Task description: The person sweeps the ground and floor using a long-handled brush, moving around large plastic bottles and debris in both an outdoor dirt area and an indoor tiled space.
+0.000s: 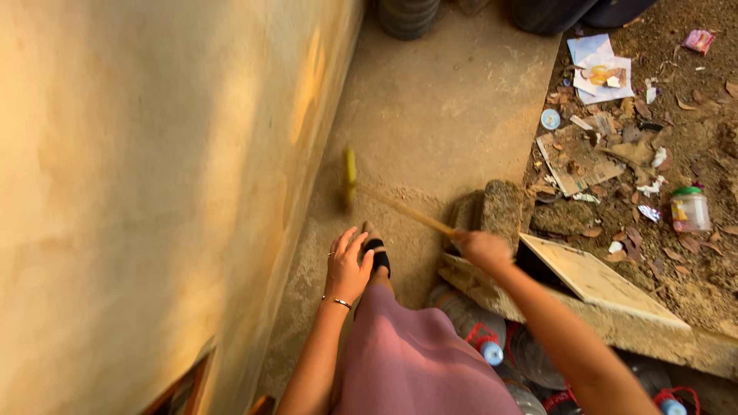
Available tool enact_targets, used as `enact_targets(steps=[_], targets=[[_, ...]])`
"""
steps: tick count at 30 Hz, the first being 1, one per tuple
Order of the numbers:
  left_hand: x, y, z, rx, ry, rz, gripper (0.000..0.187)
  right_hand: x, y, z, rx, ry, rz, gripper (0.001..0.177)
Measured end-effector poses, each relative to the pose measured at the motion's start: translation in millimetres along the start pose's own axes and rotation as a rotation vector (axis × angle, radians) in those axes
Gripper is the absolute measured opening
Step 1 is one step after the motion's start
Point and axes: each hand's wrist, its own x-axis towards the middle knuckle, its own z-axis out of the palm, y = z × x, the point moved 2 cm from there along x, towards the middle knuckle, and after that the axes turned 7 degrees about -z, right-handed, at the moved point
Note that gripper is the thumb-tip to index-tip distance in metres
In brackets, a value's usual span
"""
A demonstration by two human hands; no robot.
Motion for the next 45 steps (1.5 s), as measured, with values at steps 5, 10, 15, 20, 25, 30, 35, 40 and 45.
enact_targets(steps=[5, 10, 15, 20, 25, 30, 35, 40, 45], targets=[[100.2, 5.8, -15.6, 0.021, -0.027, 0.039, 0.040, 43.3, -81.9, -10.2, -0.066, -0.142, -0.151, 0.044], [178.9, -3.7, -40.0, 0.057, -0.028, 0.053, 0.040, 75.9, 40.9, -80.0, -0.083, -0.219, 0.088, 0.043], [221.6, -16.1, -57.1, 0.102, -0.017, 0.020, 0.042, 98.4, 134.1, -130.3, -0.270, -0.063, 0.427, 0.053], [235.7, -20.9, -60.1, 0.076, 0.005, 0.023, 0.042, 79.3, 116.4, -159.9, -0.171, -0.038, 0.388, 0.043], [243.7, -7.7, -48.0, 0.080, -0.031, 0.007, 0.042, 102.1, -1.2, -162.6, -0.048, -0.041, 0.110, 0.042], [247.8, 16.1, -40.7, 0.083, -0.045, 0.056, 0.042, 160.0, -91.0, -136.4, 0.042, -0.080, -0.030, 0.039], [259.4, 40.8, -3.5, 0.032, -0.174, 0.085, 0.031, 193.1, -65.8, -138.4, -0.002, -0.131, -0.032, 0.041], [309.1, 71.2, 52.9, 0.024, -0.248, 0.054, 0.028, 200.9, 81.3, -180.8, -0.025, -0.213, 0.225, 0.044], [390.5, 109.8, 91.3, 0.074, -0.202, 0.090, 0.040, 227.7, 205.0, -221.4, -0.148, -0.053, 0.248, 0.047]])
